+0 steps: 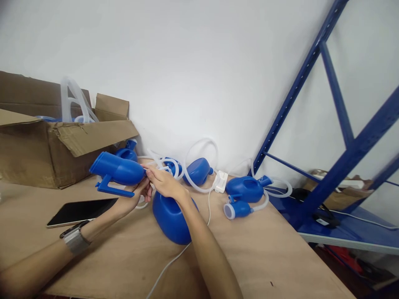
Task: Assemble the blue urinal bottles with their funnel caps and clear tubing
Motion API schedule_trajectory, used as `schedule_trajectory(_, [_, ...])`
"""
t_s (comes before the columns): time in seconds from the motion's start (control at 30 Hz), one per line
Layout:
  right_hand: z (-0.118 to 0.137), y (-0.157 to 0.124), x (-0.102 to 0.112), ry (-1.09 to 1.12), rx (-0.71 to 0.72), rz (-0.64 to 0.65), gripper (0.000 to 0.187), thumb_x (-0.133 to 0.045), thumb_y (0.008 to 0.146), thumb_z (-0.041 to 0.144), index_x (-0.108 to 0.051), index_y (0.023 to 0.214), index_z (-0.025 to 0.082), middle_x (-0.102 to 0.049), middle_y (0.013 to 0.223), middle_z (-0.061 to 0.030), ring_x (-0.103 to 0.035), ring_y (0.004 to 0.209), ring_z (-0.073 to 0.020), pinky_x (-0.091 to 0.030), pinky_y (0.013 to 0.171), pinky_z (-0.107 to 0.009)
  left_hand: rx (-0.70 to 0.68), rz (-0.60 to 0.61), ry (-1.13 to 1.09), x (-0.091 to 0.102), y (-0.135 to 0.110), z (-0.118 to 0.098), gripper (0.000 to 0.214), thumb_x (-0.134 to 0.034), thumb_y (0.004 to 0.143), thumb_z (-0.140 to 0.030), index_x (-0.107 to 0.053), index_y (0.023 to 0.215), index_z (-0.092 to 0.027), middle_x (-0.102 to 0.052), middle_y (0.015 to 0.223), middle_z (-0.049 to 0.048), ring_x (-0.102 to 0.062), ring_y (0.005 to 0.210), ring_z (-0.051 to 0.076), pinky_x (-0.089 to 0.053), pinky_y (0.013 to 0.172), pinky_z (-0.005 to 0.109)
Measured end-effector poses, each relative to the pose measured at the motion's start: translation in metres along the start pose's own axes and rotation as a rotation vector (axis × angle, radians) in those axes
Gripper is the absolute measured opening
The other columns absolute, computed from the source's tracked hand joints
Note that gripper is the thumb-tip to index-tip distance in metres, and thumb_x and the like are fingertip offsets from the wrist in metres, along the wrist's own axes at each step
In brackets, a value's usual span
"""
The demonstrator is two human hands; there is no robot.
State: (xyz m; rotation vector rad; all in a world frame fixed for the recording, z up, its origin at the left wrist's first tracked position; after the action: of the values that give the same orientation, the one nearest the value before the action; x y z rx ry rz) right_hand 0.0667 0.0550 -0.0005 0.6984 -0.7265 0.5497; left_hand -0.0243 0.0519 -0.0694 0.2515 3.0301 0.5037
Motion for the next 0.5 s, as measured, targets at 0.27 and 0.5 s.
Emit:
schedule_trajectory(0.27, [0.002,-0.001,0.001,-0.030,-0.046,-0.037,0.039,-0.030,0.111,0.037,-0.048,0.144,0.027,-0.073,0.082,0.0006,-0.073,0.090,-0.0211,-0.050,0.087,-0.032,0.143,0.037,-0.255,-0.012,-0.003,0.009,0.052,-0.066,0.082,-0.068,-0.051,0.067,-0.021,-0.060,0.054,-0.0001,-0.056,0.042,0.014,-0.044,0.043,0.026])
schedule_trajectory(0.5, [0.002,-0.001,-0.001,0.036,-0.085,-0.083,0.039,-0.029,0.110,0.033,-0.045,0.145,0.028,-0.064,0.072,0.0044,-0.068,0.074,-0.0191,-0.050,0.082,-0.031,-0.104,-0.140,0.193,0.013,-0.003,0.004,0.042,-0.055,0.094,-0.060,-0.061,0.075,-0.023,-0.067,0.069,0.0045,-0.065,0.063,0.022,-0.053,0.068,0.035])
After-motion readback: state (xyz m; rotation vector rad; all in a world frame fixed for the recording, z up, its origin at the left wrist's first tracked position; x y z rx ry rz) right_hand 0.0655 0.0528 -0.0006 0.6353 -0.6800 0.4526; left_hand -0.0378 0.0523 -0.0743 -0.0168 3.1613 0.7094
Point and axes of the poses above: each hand's wrist, its own y-axis towards the middle knuckle, its own x-axis out of the back of the hand, z = x × y, the point moved 8 cm from there along y, towards the middle knuckle
